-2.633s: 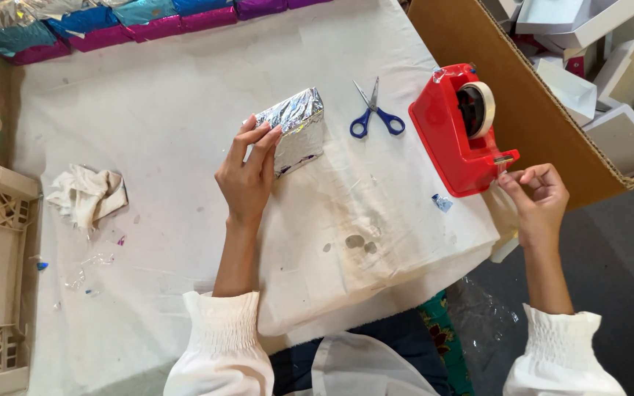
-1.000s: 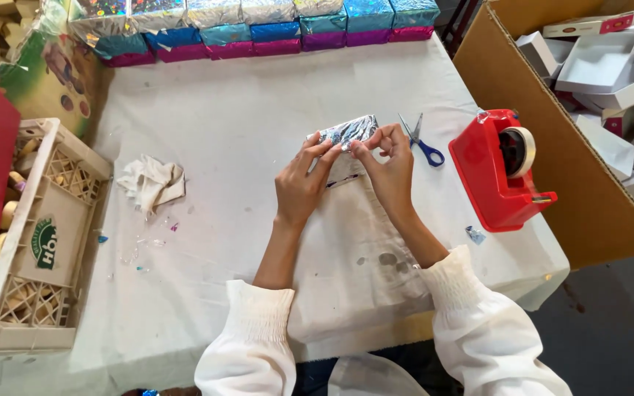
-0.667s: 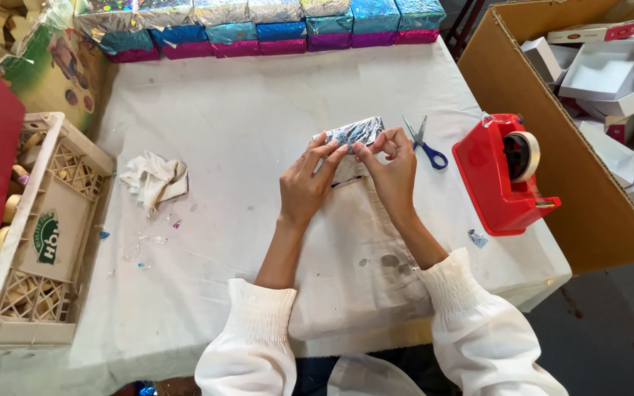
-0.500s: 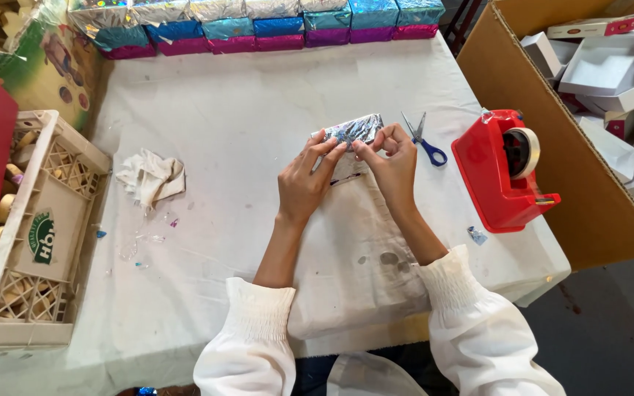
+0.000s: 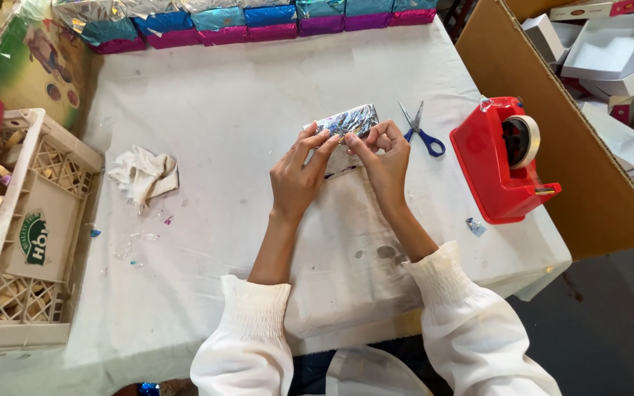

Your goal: The person wraps a small rectangular box in shiny silver foil, folding the edges and securing them with clear tape from a red dispenser. After finishing the wrapping, the person places the box in a row with other wrapped items and then wipes the table surface with a cloth.

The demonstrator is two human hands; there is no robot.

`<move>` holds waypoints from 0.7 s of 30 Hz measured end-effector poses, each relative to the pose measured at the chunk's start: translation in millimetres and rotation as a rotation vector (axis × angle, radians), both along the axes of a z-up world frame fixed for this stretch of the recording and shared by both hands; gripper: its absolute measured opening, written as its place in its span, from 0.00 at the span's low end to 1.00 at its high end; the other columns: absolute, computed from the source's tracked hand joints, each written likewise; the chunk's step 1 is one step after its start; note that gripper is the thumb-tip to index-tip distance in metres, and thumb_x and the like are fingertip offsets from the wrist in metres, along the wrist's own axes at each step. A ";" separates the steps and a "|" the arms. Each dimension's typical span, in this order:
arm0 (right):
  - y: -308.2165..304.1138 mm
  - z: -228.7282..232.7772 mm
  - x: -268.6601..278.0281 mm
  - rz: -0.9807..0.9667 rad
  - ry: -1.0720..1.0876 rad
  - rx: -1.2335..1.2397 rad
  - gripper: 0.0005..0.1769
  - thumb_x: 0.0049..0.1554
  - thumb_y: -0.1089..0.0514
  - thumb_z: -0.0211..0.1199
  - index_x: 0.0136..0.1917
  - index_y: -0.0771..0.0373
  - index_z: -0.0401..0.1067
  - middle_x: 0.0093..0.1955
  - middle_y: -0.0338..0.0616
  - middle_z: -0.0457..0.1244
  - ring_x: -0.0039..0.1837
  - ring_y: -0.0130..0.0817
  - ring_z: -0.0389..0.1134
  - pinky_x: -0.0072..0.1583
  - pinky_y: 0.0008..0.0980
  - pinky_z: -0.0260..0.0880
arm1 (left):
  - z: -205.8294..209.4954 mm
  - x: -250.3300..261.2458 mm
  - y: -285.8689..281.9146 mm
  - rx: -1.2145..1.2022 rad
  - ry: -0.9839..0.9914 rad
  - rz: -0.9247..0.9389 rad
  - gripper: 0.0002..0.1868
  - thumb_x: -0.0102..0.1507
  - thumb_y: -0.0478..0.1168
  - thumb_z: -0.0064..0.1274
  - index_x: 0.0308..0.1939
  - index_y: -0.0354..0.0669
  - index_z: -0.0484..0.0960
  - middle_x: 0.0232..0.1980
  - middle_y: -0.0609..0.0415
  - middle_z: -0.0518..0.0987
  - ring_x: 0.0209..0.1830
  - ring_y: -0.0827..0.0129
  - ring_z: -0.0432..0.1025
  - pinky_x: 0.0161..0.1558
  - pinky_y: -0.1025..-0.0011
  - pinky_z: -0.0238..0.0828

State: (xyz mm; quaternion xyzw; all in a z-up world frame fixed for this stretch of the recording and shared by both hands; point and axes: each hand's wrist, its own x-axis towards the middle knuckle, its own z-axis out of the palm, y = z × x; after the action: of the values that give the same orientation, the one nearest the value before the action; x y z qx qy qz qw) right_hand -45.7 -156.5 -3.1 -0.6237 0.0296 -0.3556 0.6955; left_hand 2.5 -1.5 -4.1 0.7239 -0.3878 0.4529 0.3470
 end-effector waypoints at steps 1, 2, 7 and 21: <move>1.0 -0.1 -0.3 -0.001 -0.001 0.002 0.19 0.57 0.69 0.70 0.39 0.61 0.59 0.36 0.36 0.64 0.40 0.22 0.70 0.45 0.22 0.74 | 0.2 -0.2 -0.1 0.002 -0.001 -0.001 0.14 0.63 0.32 0.63 0.51 0.52 0.87 0.51 0.61 0.82 0.60 0.65 0.78 0.51 0.69 0.81; 1.9 -0.1 -0.7 -0.004 -0.006 0.000 0.19 0.57 0.68 0.71 0.39 0.60 0.59 0.36 0.36 0.64 0.40 0.22 0.70 0.45 0.22 0.73 | 0.4 -0.5 -0.2 0.004 -0.002 0.000 0.14 0.63 0.32 0.63 0.51 0.52 0.87 0.51 0.61 0.82 0.60 0.64 0.78 0.51 0.69 0.81; 3.8 -4.2 0.6 0.010 -0.038 0.022 0.20 0.58 0.65 0.72 0.39 0.59 0.59 0.36 0.35 0.64 0.41 0.20 0.70 0.45 0.21 0.73 | -1.0 -0.6 -3.3 -0.018 0.027 -0.001 0.10 0.65 0.34 0.63 0.50 0.51 0.86 0.50 0.60 0.82 0.60 0.64 0.78 0.49 0.69 0.81; 2.7 -24.8 10.3 -0.050 0.023 0.024 0.25 0.57 0.57 0.73 0.34 0.57 0.55 0.29 0.35 0.64 0.27 0.18 0.57 0.31 0.20 0.55 | -2.0 1.3 -6.0 -0.032 0.055 0.013 0.10 0.65 0.34 0.63 0.49 0.52 0.86 0.50 0.61 0.82 0.61 0.63 0.78 0.47 0.69 0.81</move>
State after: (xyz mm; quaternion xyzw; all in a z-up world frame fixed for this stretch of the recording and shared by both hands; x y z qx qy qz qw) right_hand -35.3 -153.9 -27.9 -0.6183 0.0576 -0.3651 0.6935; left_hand 3.8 -7.5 -6.1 0.7328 -0.3664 0.4414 0.3661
